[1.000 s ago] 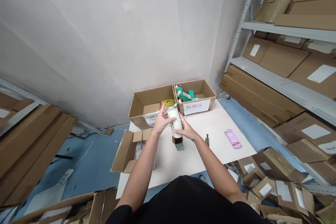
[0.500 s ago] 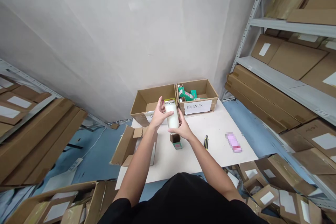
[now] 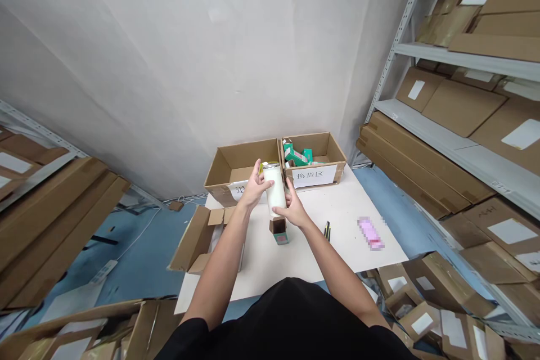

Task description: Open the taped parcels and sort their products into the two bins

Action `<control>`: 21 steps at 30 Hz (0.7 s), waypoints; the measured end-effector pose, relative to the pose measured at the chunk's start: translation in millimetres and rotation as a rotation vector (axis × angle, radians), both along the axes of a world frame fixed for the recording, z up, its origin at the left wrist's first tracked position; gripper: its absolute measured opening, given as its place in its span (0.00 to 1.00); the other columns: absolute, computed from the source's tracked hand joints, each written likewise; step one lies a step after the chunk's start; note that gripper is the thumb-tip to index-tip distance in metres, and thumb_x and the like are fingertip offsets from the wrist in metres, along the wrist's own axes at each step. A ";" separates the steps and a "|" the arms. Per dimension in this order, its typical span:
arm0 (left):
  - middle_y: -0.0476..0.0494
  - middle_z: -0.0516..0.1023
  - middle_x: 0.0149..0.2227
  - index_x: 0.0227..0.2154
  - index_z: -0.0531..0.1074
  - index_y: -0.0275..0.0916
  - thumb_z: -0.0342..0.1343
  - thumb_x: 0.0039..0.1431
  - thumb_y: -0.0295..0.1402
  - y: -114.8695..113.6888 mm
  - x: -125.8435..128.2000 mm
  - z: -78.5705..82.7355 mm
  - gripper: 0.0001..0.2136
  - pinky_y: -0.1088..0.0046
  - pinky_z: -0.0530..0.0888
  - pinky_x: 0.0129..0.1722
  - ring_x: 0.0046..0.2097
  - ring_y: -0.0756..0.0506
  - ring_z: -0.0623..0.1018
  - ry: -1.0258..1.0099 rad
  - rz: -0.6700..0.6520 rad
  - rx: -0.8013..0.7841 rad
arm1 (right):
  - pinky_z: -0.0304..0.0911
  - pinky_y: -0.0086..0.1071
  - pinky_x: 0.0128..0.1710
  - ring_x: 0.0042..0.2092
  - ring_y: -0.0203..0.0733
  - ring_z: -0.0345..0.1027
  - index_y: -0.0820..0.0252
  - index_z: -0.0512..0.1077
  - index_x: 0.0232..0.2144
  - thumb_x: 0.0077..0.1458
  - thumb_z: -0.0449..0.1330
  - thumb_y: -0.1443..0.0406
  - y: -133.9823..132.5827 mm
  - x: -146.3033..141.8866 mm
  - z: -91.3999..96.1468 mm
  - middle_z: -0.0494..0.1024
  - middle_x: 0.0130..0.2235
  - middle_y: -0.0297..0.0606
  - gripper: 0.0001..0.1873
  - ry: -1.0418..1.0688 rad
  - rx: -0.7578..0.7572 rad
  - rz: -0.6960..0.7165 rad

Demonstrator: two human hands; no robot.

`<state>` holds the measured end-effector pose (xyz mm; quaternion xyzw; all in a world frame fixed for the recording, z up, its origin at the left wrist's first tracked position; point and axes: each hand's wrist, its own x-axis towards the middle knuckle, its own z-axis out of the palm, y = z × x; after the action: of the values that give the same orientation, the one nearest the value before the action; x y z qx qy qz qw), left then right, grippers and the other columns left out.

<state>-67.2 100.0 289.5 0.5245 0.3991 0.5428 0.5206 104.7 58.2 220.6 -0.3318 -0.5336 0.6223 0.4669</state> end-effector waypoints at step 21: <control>0.39 0.80 0.59 0.61 0.75 0.39 0.73 0.45 0.32 -6.1 -51.8 -93.7 0.36 0.61 0.77 0.57 0.53 0.40 0.81 0.653 -0.017 0.022 | 0.72 0.43 0.52 0.50 0.52 0.79 0.55 0.76 0.56 0.45 0.69 0.58 -0.9 -8.0 -190.3 0.83 0.48 0.46 0.34 -0.428 -0.429 -0.318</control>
<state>-119.0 93.9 195.8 0.6798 0.5347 0.3460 0.3637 96.7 57.3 30.2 -0.6245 -0.4179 0.5561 0.3552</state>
